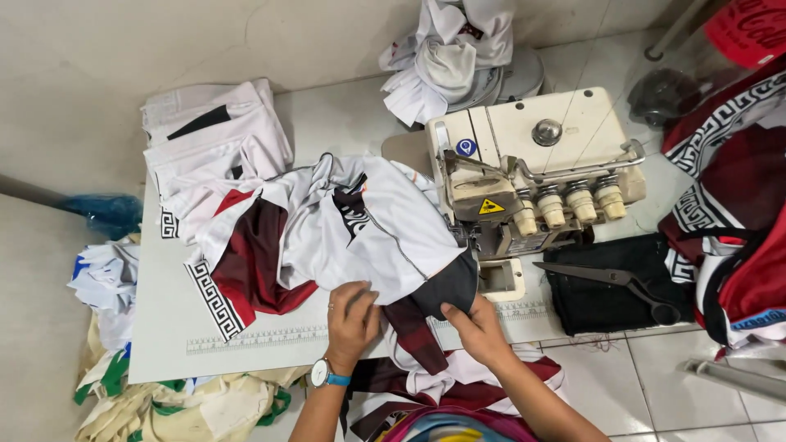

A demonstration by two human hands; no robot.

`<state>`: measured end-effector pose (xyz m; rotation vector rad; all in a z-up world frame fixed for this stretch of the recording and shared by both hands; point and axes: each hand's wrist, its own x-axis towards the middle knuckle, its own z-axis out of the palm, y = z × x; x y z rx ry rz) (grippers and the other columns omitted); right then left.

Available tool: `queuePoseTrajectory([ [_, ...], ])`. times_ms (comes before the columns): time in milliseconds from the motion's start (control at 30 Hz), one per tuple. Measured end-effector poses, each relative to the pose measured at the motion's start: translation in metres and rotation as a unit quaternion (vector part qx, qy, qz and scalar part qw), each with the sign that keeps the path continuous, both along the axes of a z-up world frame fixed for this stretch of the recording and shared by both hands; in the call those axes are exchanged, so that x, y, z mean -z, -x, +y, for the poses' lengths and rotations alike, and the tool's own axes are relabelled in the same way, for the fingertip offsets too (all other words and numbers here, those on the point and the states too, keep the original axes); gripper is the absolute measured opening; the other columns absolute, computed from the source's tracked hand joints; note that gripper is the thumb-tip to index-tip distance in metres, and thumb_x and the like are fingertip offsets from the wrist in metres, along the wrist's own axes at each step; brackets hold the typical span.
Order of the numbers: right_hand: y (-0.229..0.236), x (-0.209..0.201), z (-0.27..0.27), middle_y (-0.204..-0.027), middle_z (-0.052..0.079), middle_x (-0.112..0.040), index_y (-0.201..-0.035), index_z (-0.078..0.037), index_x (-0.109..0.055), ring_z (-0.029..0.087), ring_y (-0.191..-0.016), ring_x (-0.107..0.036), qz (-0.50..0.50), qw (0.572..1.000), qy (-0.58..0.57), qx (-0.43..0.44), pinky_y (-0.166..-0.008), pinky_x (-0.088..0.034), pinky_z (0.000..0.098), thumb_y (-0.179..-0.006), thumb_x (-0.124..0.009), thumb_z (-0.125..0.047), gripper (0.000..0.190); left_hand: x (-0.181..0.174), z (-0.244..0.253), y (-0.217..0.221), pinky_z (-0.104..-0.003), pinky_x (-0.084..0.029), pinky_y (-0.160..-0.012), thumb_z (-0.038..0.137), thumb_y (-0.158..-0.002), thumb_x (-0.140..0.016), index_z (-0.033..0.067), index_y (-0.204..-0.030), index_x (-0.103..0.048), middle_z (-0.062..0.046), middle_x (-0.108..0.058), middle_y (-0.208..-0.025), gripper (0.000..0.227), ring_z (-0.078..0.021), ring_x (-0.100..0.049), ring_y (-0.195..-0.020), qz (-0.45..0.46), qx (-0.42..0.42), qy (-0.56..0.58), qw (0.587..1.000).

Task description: The person is preparing, aligning, and organizing fabric pieces for a garment assembly task at a sewing workstation.

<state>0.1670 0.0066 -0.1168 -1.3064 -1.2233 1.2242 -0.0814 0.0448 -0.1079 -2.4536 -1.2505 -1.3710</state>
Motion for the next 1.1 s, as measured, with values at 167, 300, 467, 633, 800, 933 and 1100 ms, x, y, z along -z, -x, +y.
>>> queuePoseTrajectory([
  [167, 0.014, 0.000, 0.001, -0.099, -0.002, -0.074, -0.099, -0.003, -0.074, 0.012, -0.098, -0.066, 0.070, 0.996, 0.022, 0.049, -0.081, -0.056, 0.0332, -0.091, -0.071, -0.035, 0.033, -0.070, -0.006, -0.028, -0.063, -0.041, -0.117, 0.017, -0.106, -0.043, -0.0033, -0.101, -0.061, -0.025, -0.070, -0.112, 0.028, -0.0417, -0.069, -0.111, -0.169, 0.121, 0.112, 0.972],
  [300, 0.022, 0.020, -0.001, -0.076, -0.004, -0.074, -0.077, -0.010, -0.075, 0.007, -0.068, -0.065, 0.110, 0.993, -0.049, -0.001, -0.058, -0.053, 0.0243, -0.090, -0.067, -0.006, 0.016, -0.111, -0.011, -0.061, -0.041, -0.053, -0.064, -0.005, -0.074, -0.054, 0.0022, -0.072, -0.060, -0.011, -0.054, -0.076, 0.009, -0.0305, -0.056, -0.068, 0.043, 0.203, 0.043, 0.977],
  [467, 0.024, 0.019, -0.002, -0.077, -0.003, -0.073, -0.078, -0.009, -0.074, 0.007, -0.069, -0.065, 0.100, 0.993, -0.055, 0.007, -0.058, -0.053, 0.0249, -0.089, -0.066, -0.007, 0.014, -0.132, -0.010, -0.086, -0.030, -0.043, -0.049, -0.004, -0.085, -0.063, 0.0149, -0.103, -0.063, 0.001, -0.047, -0.075, 0.026, -0.0135, -0.046, -0.052, 0.242, 0.110, -0.023, 0.964],
  [633, 0.016, 0.021, -0.002, -0.077, -0.002, -0.073, -0.078, -0.008, -0.072, 0.008, -0.070, -0.064, 0.090, 0.994, -0.054, 0.021, -0.058, -0.053, 0.0255, -0.089, -0.065, -0.007, 0.013, -0.140, -0.022, -0.092, -0.028, -0.045, -0.049, 0.001, -0.092, -0.065, 0.0105, -0.099, -0.069, 0.000, -0.052, -0.077, 0.013, -0.0132, -0.050, -0.056, 0.270, 0.143, -0.051, 0.951],
  [800, 0.010, 0.027, -0.002, -0.077, -0.001, -0.072, -0.079, -0.008, -0.071, 0.008, -0.071, -0.064, 0.079, 0.995, -0.049, 0.026, -0.059, -0.053, 0.0261, -0.088, -0.064, -0.007, 0.012, -0.137, -0.022, -0.090, -0.032, -0.046, -0.052, 0.000, -0.093, -0.061, 0.0114, -0.090, -0.065, 0.000, -0.050, -0.078, 0.012, -0.0161, -0.049, -0.057, 0.281, 0.175, -0.028, 0.943],
  [933, 0.004, 0.040, 0.000, -0.077, -0.001, -0.071, -0.079, -0.007, -0.070, 0.008, -0.071, -0.063, 0.071, 0.996, -0.048, 0.025, -0.059, -0.053, 0.0266, -0.088, -0.063, -0.007, 0.011, -0.146, -0.010, -0.091, -0.040, -0.052, -0.089, 0.001, -0.098, -0.059, 0.0076, -0.090, -0.063, -0.014, -0.065, -0.106, 0.011, -0.0291, -0.061, -0.106, 0.260, 0.220, 0.008, 0.940],
  [1100, -0.029, 0.087, -0.009, -0.077, 0.000, -0.071, -0.080, -0.006, -0.068, 0.009, -0.072, -0.063, 0.062, 0.997, -0.047, 0.025, -0.059, -0.053, 0.0272, -0.088, -0.062, -0.007, 0.010, -0.129, 0.001, -0.091, -0.049, -0.052, -0.109, -0.005, -0.098, -0.058, 0.0008, -0.097, -0.063, -0.025, -0.071, -0.116, 0.008, -0.0389, -0.068, -0.117, 0.210, 0.252, 0.028, 0.944],
])
